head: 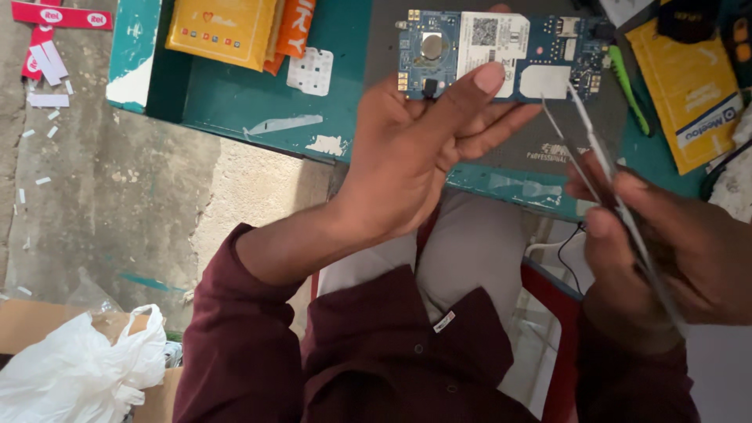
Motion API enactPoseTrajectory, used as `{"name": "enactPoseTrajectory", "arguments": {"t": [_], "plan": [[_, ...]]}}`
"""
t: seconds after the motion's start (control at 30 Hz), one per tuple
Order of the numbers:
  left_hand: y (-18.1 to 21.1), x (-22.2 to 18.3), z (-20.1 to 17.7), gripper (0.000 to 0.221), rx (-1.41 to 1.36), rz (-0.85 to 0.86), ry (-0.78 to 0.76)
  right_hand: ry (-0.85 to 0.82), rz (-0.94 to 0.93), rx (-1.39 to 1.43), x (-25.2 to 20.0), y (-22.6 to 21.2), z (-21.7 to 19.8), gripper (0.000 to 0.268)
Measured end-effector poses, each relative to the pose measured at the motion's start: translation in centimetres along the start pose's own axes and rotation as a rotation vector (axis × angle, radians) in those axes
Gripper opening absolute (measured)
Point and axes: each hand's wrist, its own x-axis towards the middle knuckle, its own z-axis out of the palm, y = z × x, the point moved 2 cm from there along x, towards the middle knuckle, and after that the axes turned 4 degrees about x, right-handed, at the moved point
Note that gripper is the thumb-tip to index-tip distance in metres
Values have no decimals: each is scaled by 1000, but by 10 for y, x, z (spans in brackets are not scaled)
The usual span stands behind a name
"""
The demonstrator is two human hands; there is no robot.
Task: The person disassembles a smartphone, removes the battery, and then uses tweezers to peel off a sticker from the motherboard. The person handles the phone casing, battery, and motherboard throughout the process.
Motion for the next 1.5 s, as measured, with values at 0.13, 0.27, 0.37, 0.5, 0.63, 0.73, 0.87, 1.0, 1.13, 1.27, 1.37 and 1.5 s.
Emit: {"name": "enactPoseTrajectory", "arguments": {"t": [0.13, 0.27, 0.37, 0.5, 0.63, 0.73, 0.87, 1.0, 1.13, 1.27, 1.37, 1.5], "plan": [[0, -1, 3, 18, 7, 27, -40, -59, -22, -140, -7, 2, 4, 40], [-1, -4, 0, 29, 40, 49, -64, -128, 6, -131, -11, 14, 3, 43], [-3, -4, -2, 27, 58, 34, -62, -275, 82, -86, -12, 26, 0, 50], [-5, -3, -3, 21, 37, 21, -36, -208, 70, -122, -19, 27, 2, 49], [-7, -5, -4, 22, 40, 23, -25, -185, 20, -95, -17, 26, 4, 49], [-9, -6, -5, 20, 27, 31, -14, -157, -91, -59, -13, 23, 5, 48], [-11, -6, -6, 18, 0, 33, -11, -171, 12, -82, -19, 28, 8, 50], [-14, -4, -7, 17, -5, 34, -4, -190, -60, -124, -20, 32, 9, 49], [-17, -4, -8, 21, 13, 34, 14, -136, 163, -229, -18, 15, 17, 43], [-24, -5, -6, 26, -1, 44, 46, 133, -158, -452, 6, -22, 28, 23], [-29, -5, -7, 24, -50, 51, 72, 164, -117, -485, 17, -39, 35, 25], [-31, -4, -10, 24, -81, 77, 100, 112, -96, -527, 26, -44, 42, 33]]}}
